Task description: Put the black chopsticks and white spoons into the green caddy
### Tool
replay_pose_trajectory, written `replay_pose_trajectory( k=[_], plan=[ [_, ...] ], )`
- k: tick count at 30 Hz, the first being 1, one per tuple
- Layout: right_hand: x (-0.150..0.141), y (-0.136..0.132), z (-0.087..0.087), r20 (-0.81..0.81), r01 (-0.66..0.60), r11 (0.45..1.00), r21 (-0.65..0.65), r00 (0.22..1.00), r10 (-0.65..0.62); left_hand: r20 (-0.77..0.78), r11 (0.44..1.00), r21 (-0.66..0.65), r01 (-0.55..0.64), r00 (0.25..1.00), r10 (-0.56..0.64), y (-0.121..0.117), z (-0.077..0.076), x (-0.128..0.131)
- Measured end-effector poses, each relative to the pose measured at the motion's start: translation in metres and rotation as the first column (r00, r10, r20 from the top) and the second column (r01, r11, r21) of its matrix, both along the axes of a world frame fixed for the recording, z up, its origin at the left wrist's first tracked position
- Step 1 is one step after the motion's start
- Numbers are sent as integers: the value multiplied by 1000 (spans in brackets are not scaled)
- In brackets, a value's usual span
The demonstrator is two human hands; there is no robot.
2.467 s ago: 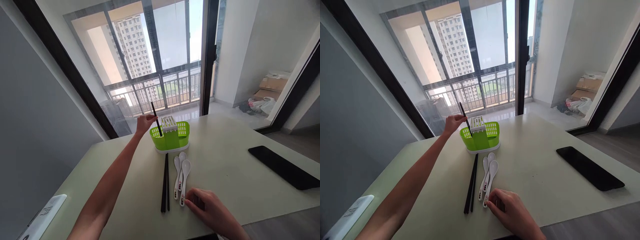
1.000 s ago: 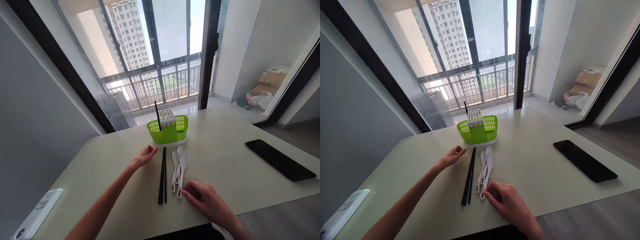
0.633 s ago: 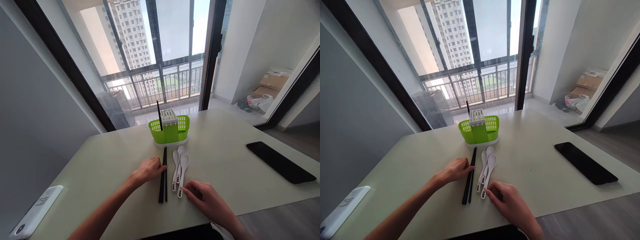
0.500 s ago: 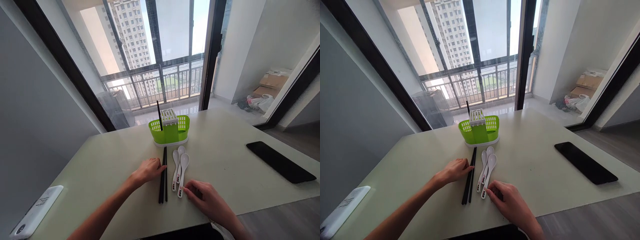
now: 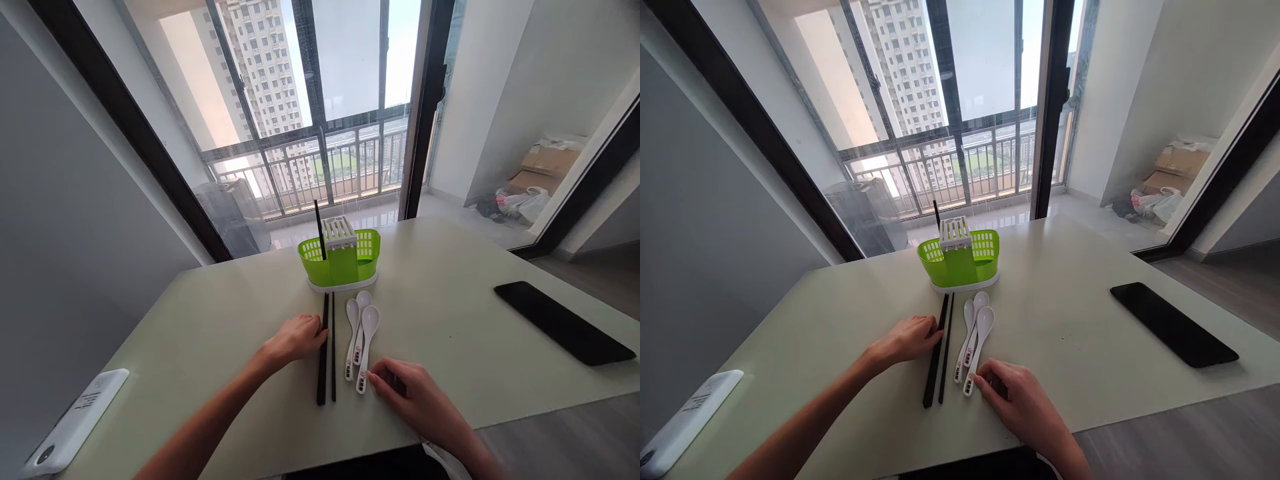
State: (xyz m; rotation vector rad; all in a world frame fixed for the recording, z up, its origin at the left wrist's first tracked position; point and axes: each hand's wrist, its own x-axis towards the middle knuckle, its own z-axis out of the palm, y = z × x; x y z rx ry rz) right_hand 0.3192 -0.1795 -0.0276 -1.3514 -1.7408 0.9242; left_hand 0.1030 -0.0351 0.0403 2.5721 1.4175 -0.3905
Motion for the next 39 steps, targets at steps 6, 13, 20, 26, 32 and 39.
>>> replay_pose_trajectory(
  k=[6, 13, 20, 26, 32, 39],
  plan=[
    [0, 0, -2, -7, 7, 1000, -9, 1000, -7, -3, 1000, 17, -2, 1000, 2, 2, -4, -2],
    [0, 0, 0, -10, 11, 1000, -24, 1000, -11, -21, 999, 35, -7, 1000, 8, 2, -7, 1],
    [-1, 0, 1, -3, 7, 1000, -16, 1000, -7, -29, 1000, 27, 0, 1000, 0, 2, -5, 0],
    [0, -1, 1, -12, 4, 1000, -22, 1000, -4, -43, 1000, 10, 9, 999, -8, 2, -3, -1],
    [0, 0, 1, -21, -1, 1000, -25, 1000, 1, -51, 1000, 3, 6, 999, -6, 1, 0, -2],
    [0, -1, 1, -19, 6, 1000, -27, 1000, -7, -68, 1000, 30, 11, 998, -9, 3, -6, -3]
  ],
)
